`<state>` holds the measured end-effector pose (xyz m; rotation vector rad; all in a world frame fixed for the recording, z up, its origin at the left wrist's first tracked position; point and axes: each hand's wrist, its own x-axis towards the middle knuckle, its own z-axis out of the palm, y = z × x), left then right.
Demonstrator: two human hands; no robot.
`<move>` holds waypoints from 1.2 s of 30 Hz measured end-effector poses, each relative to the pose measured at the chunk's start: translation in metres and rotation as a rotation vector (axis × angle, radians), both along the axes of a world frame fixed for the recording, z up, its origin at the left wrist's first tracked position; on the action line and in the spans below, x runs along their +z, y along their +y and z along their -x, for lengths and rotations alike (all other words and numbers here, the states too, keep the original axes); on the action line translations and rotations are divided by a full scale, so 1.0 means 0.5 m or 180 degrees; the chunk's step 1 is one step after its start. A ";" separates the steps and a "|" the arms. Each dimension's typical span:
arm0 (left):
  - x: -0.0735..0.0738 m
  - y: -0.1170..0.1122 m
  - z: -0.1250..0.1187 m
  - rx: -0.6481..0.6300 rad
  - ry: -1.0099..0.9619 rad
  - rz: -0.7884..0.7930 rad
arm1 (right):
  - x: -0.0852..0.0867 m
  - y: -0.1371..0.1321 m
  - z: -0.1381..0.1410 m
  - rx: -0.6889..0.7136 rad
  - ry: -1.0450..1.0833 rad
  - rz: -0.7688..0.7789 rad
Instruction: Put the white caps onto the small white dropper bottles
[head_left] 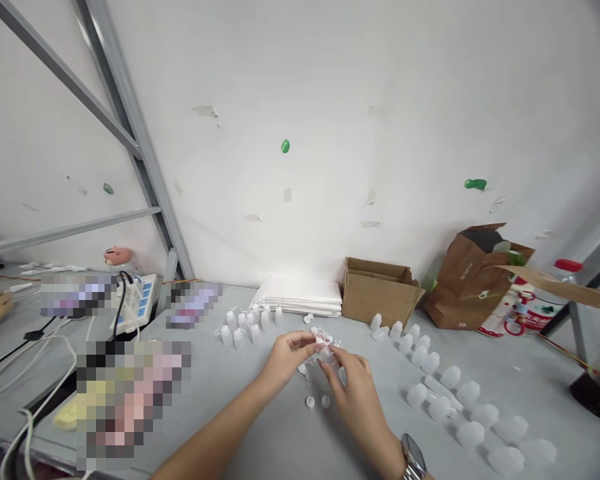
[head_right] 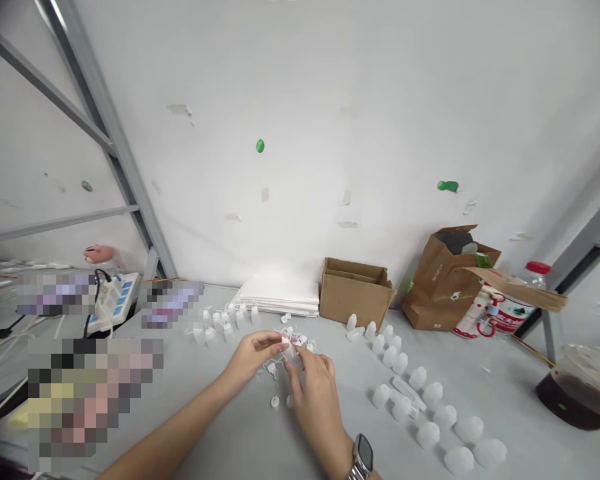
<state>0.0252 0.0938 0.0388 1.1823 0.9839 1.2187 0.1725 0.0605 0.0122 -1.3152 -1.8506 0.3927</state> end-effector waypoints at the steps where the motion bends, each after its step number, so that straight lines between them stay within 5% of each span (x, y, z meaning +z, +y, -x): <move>1: 0.000 -0.004 -0.002 -0.0017 -0.0017 0.0021 | -0.004 0.001 0.000 0.0024 -0.0006 0.0013; 6: 0.006 -0.052 -0.009 -0.0016 0.0295 -0.0088 | -0.019 -0.006 0.010 0.0154 0.0281 0.0168; 10: 0.022 -0.097 0.022 0.0420 0.0698 -0.0155 | -0.018 -0.017 0.019 0.0490 0.0229 0.0160; 15: 0.050 -0.078 0.180 0.2153 0.0930 -0.0637 | -0.011 -0.012 0.015 0.0407 0.0301 0.0190; 18: 0.035 -0.034 0.294 0.2821 0.1482 -0.0425 | -0.007 -0.006 0.012 0.0302 0.0338 0.0243; 22: -0.019 0.020 0.375 0.2607 0.1762 -0.0147 | -0.002 -0.005 0.013 0.0305 0.0293 0.0353; 26: -0.060 0.046 0.381 0.2256 0.1978 -0.0030 | 0.001 -0.005 0.012 0.0337 0.0240 0.0368; 36: -0.084 0.063 0.374 0.1764 0.1988 0.0025 | 0.004 -0.004 0.012 0.0386 0.0220 0.0251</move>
